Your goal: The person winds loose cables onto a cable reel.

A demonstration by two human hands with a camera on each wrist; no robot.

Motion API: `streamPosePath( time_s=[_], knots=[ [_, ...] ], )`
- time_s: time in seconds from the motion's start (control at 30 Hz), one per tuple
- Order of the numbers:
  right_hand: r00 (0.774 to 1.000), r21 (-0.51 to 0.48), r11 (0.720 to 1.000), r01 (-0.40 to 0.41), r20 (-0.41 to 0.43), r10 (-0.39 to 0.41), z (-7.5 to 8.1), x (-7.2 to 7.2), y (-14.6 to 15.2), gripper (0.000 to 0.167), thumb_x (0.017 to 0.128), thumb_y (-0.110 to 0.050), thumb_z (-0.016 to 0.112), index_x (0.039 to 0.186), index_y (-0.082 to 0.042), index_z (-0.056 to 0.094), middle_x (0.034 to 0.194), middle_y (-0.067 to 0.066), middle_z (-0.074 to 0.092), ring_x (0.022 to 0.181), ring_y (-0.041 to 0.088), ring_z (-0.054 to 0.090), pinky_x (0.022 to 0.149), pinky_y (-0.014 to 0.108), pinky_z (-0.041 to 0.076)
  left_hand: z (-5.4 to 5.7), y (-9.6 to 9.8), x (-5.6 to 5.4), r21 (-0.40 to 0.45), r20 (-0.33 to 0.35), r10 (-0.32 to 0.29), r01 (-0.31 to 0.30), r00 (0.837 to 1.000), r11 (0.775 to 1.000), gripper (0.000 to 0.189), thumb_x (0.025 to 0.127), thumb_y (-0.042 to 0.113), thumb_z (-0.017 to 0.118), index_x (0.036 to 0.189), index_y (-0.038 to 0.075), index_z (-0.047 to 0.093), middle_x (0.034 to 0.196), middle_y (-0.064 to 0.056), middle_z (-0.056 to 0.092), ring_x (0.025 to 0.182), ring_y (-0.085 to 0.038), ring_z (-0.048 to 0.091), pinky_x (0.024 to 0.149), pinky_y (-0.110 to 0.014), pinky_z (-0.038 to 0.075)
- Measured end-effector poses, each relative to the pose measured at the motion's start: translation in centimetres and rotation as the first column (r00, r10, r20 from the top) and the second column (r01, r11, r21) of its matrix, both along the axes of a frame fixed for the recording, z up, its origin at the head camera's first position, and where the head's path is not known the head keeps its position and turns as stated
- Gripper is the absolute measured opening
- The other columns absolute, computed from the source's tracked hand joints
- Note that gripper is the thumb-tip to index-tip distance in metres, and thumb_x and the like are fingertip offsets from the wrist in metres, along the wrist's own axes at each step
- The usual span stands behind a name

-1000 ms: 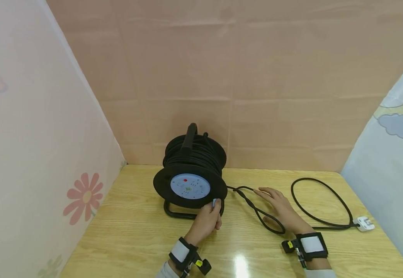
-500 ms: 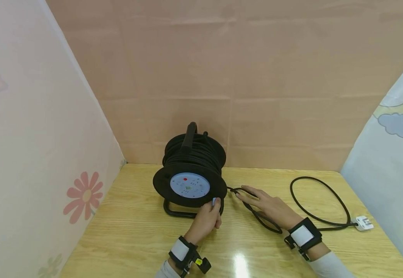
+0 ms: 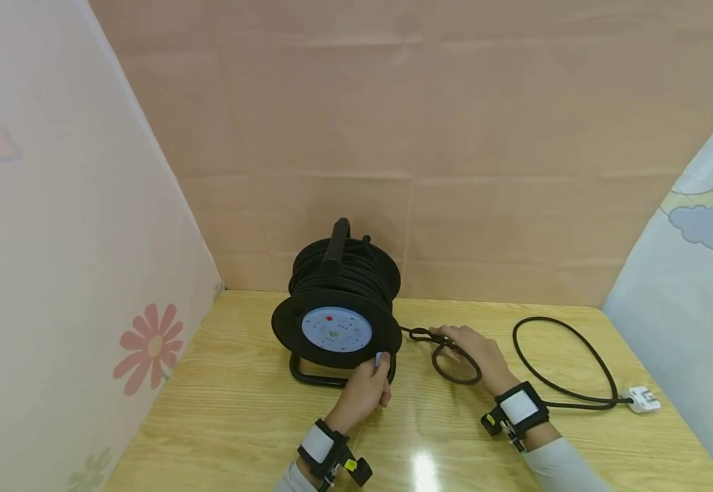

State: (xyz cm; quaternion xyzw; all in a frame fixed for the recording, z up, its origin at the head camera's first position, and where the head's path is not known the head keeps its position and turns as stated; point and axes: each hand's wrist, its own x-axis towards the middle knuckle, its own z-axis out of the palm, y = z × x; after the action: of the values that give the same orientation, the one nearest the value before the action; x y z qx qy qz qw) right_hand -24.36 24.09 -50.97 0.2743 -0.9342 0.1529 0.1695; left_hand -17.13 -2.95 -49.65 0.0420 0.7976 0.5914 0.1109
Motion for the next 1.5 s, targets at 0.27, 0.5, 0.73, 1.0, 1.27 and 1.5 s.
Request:
streamPosePath(
  time_s=[0.27, 0.5, 0.73, 1.0, 1.27, 1.5],
  knots=[
    [0.977, -0.213, 0.961, 0.174, 0.162, -0.140, 0.2, -1.0, -1.1, 0.026, 0.111, -0.033, 0.059, 0.103, -0.017, 0.079, 0.081, -0.001, 0.078, 0.074, 0.022, 0.072, 0.059, 0.039, 0.054, -0.3, -0.1, -0.1, -0.001, -0.004, 0.000, 0.000, 1.000, 1.000, 0.073, 0.115, 0.056, 0.034, 0.072, 0.003, 0.060, 0.055, 0.004, 0.055, 0.049, -0.012, 0.039, 0.050, -0.025, 0.031],
    [0.797, -0.343, 0.831, 0.439, 0.575, -0.184, -0.8, 0.0, -0.3, 0.082, 0.110, -0.068, 0.034, 0.070, -0.012, 0.079, 0.059, -0.002, 0.072, 0.068, 0.014, 0.071, 0.085, 0.043, 0.058, -0.2, -0.3, -0.1, 0.003, -0.016, -0.007, 0.007, 1.000, 1.000, 0.073, 0.115, 0.054, 0.036, 0.068, 0.003, 0.059, 0.053, 0.004, 0.055, 0.048, -0.012, 0.039, 0.050, -0.025, 0.032],
    [0.738, -0.336, 0.781, 0.527, 0.637, -0.223, -1.5, 0.0, -0.2, 0.084, 0.105, -0.076, 0.036, 0.075, -0.011, 0.079, 0.063, 0.001, 0.072, 0.069, 0.018, 0.068, 0.076, 0.034, 0.050, 0.0, -0.2, -0.3, 0.010, 0.000, 0.001, -0.001, 1.000, 1.000, 0.072, 0.114, 0.056, 0.036, 0.069, 0.004, 0.058, 0.055, 0.004, 0.055, 0.049, -0.012, 0.039, 0.051, -0.025, 0.032],
    [0.707, -0.361, 0.747, 0.558, 0.678, -0.201, -2.1, -0.7, -0.1, 0.063, 0.103, -0.066, 0.058, 0.087, -0.008, 0.079, 0.074, 0.000, 0.072, 0.067, 0.017, 0.063, 0.066, 0.030, 0.047, -0.2, -0.2, -0.3, 0.008, 0.012, 0.000, 0.000, 1.000, 1.000, 0.073, 0.114, 0.056, 0.035, 0.069, 0.004, 0.058, 0.055, 0.003, 0.055, 0.049, -0.013, 0.039, 0.050, -0.025, 0.031],
    [0.685, -0.613, 0.441, 0.656, 0.729, -0.005, -2.2, -0.8, 0.0, 0.051, 0.100, -0.045, 0.075, 0.114, 0.003, 0.072, 0.080, -0.001, 0.071, 0.059, 0.010, 0.064, 0.051, 0.025, 0.049, -0.1, -0.2, -0.4, -0.005, 0.002, 0.000, 0.000, 1.000, 1.000, 0.073, 0.115, 0.055, 0.034, 0.068, 0.005, 0.058, 0.054, 0.004, 0.055, 0.048, -0.013, 0.038, 0.049, -0.025, 0.030],
    [0.682, -0.672, 0.269, 0.690, 0.728, 0.068, -1.9, -0.8, 0.1, 0.051, 0.113, -0.040, 0.052, 0.138, 0.005, 0.056, 0.082, -0.006, 0.071, 0.061, 0.009, 0.068, 0.055, 0.026, 0.056, -0.2, -0.2, -0.4, -0.007, 0.005, 0.003, -0.003, 1.000, 1.000, 0.073, 0.115, 0.056, 0.034, 0.069, 0.005, 0.058, 0.054, 0.004, 0.055, 0.048, -0.013, 0.038, 0.049, -0.025, 0.030]
  ],
)
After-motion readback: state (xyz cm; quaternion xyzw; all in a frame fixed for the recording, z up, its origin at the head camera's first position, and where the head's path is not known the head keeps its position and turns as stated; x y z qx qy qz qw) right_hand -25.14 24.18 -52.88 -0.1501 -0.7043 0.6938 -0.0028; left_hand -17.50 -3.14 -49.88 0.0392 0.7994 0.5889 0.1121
